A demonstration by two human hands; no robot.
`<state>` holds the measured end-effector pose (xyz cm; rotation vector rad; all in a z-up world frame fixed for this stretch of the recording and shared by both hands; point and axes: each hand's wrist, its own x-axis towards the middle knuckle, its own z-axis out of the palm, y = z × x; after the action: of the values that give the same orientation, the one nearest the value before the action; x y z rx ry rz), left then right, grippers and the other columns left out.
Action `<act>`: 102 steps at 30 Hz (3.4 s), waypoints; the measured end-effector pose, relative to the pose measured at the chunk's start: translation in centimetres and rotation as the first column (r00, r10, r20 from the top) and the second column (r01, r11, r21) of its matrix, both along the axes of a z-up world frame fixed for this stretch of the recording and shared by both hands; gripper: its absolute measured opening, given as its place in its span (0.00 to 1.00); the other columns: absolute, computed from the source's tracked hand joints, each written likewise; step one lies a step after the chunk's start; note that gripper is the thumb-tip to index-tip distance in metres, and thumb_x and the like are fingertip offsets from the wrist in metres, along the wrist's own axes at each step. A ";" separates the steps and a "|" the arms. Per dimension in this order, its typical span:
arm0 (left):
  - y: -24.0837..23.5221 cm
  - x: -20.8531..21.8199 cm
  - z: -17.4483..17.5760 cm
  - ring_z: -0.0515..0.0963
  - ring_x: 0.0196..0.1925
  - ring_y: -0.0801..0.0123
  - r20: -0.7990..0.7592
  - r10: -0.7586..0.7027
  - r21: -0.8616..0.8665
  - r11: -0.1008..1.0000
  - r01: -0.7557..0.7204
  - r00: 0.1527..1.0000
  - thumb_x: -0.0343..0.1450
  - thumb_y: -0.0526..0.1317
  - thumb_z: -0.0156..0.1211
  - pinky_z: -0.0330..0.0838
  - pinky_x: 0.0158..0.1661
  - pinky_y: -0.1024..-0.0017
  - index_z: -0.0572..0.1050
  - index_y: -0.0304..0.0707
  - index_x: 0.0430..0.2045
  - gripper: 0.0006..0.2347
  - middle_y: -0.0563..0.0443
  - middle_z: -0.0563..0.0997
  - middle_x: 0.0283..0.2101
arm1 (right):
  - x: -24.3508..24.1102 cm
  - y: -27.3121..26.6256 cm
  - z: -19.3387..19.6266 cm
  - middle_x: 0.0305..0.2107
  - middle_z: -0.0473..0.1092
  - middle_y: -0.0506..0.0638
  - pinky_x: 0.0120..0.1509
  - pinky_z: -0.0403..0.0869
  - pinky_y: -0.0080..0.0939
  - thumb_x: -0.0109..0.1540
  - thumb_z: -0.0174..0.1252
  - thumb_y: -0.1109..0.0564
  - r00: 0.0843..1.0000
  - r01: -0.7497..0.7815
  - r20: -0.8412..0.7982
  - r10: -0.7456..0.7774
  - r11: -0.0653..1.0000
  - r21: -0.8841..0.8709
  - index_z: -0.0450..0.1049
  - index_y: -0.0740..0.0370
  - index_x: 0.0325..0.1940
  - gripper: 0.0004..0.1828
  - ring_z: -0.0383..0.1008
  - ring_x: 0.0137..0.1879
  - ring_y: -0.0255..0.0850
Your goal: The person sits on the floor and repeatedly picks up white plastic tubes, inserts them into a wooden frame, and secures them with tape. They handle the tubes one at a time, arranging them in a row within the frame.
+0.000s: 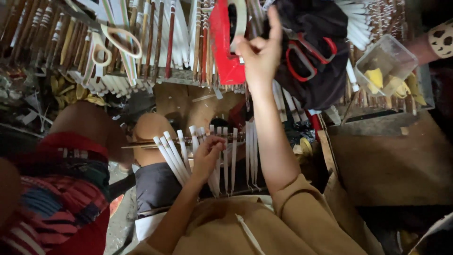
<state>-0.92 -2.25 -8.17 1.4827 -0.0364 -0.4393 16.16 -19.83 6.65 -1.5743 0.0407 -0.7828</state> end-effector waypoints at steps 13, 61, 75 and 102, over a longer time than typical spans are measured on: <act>3.6 3.2 6.0 0.60 0.10 0.82 -0.130 0.320 -0.571 0.750 -0.334 0.939 0.77 0.29 0.42 0.49 0.14 0.86 0.74 0.35 0.48 0.11 0.57 0.63 0.17 | -13.8 3.7 -1.5 0.44 0.70 0.60 0.61 0.69 0.49 0.65 0.63 0.58 0.994 -0.105 -0.042 0.096 0.904 -0.414 0.72 0.60 0.52 0.12 0.72 0.50 0.52; -10.0 -2.1 -5.5 0.84 0.26 0.59 0.721 -0.116 0.387 0.885 -0.258 0.683 0.70 0.39 0.65 0.76 0.35 0.64 0.80 0.42 0.42 0.09 0.48 0.81 0.22 | -20.4 -8.5 -16.2 0.42 0.76 0.52 0.53 0.75 0.47 0.62 0.71 0.52 0.912 -0.186 -0.406 0.064 0.946 -0.267 0.78 0.60 0.47 0.14 0.76 0.47 0.45; -3.1 1.3 -2.1 0.78 0.29 0.68 -0.111 -0.313 -0.352 0.900 0.257 0.943 0.55 0.25 0.82 0.73 0.33 0.72 0.78 0.30 0.30 0.17 0.48 0.79 0.26 | -20.6 -5.8 -9.0 0.44 0.71 0.52 0.56 0.70 0.43 0.64 0.67 0.50 0.818 -0.497 -0.502 0.281 0.785 -0.371 0.79 0.58 0.33 0.11 0.72 0.52 0.46; -0.2 0.7 9.7 0.79 0.53 0.62 0.300 0.230 -0.277 0.950 -0.146 0.926 0.82 0.36 0.42 0.74 0.52 0.67 0.66 0.29 0.65 0.17 0.35 0.81 0.54 | -19.3 4.9 -6.7 0.39 0.79 0.56 0.39 0.73 0.40 0.62 0.63 0.69 0.842 -0.521 -0.327 0.429 0.806 -0.283 0.52 0.54 0.81 0.46 0.77 0.34 0.42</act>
<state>-0.18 -2.42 1.54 1.2807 -0.2050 -0.0224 -3.10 -14.97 -0.07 -1.9193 -0.3312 -0.1874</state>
